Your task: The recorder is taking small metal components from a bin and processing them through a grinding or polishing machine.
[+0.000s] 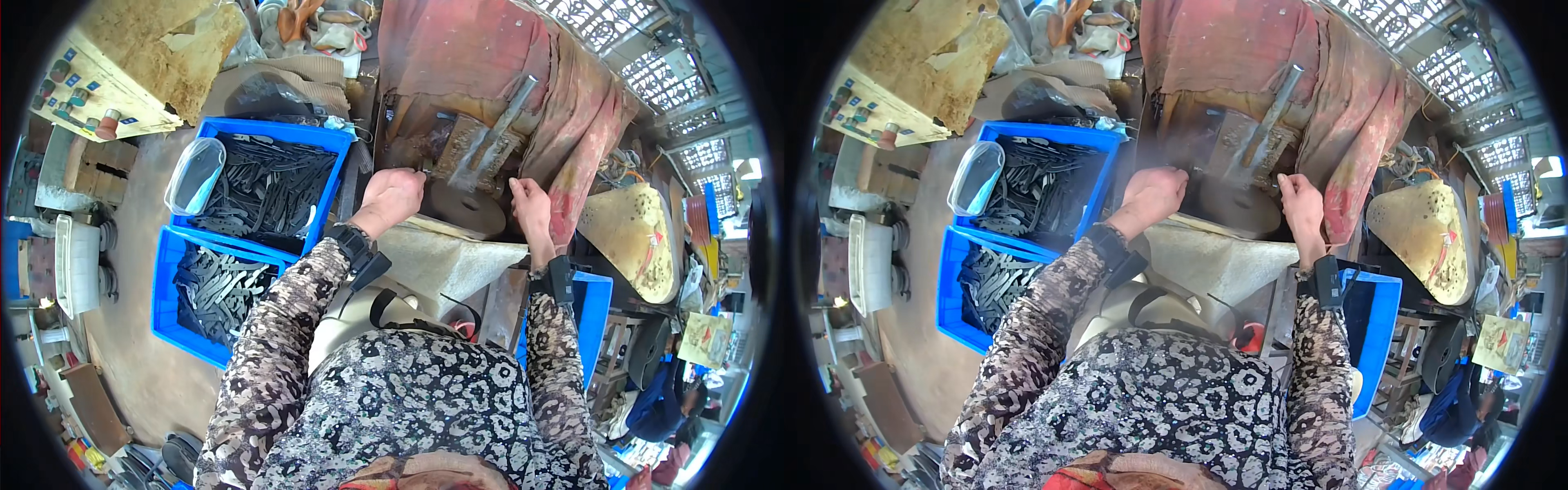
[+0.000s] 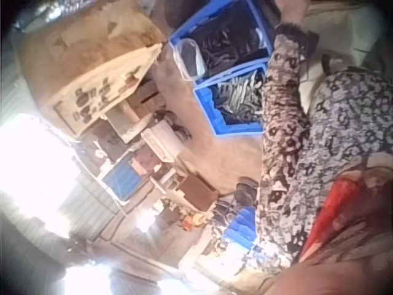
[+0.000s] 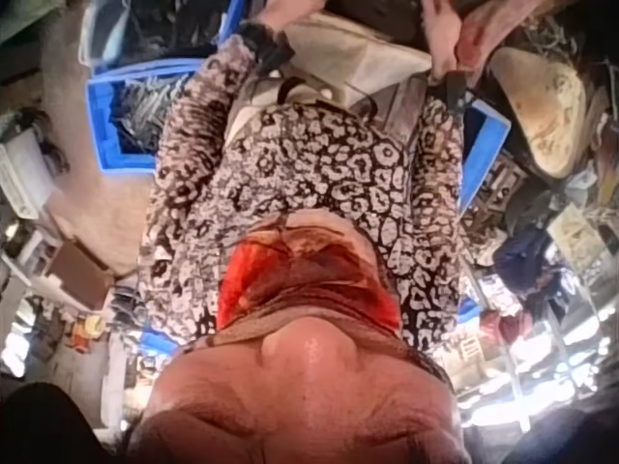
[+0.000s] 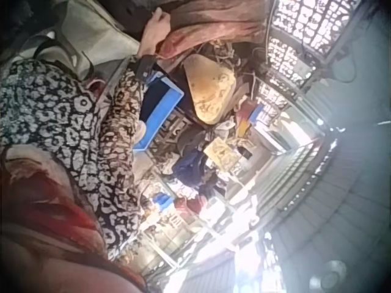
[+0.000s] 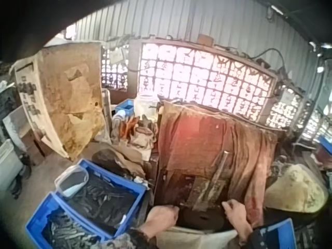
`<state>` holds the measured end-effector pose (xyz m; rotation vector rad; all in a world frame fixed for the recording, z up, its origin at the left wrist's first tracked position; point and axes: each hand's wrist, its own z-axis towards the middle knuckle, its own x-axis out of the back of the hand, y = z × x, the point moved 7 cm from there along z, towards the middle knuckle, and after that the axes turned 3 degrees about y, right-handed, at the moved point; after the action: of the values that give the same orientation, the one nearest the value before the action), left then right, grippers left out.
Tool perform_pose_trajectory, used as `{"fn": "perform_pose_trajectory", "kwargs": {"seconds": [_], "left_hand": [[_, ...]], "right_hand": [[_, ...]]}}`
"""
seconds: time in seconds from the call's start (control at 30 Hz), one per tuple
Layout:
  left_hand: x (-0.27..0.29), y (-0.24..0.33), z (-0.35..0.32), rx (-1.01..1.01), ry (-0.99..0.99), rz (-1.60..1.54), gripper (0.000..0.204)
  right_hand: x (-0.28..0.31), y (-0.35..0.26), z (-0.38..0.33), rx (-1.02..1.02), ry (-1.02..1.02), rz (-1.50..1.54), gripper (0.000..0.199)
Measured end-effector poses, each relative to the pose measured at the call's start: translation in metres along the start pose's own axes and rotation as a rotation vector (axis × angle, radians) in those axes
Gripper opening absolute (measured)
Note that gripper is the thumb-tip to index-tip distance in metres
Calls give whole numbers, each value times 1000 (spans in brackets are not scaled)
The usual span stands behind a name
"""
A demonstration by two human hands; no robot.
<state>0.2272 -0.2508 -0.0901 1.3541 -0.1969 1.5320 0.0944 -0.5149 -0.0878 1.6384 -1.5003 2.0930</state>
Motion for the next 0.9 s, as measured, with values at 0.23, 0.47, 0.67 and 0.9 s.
{"fn": "perform_pose_trajectory", "kwargs": {"seconds": [0.23,0.47,0.67,0.9], "left_hand": [[2,5,-2,-84,69,-47,9],[3,5,-3,-80,24,-109,9],[8,13,-3,-105,66,-135,7],[-1,9,0,-97,55,-103,9]], "right_hand": [[-31,22,-14,7,-47,-15,35],[-29,34,-9,-13,-28,8,33],[-18,42,-7,-11,21,-42,32],[-22,39,-6,-28,4,-50,30]]}}
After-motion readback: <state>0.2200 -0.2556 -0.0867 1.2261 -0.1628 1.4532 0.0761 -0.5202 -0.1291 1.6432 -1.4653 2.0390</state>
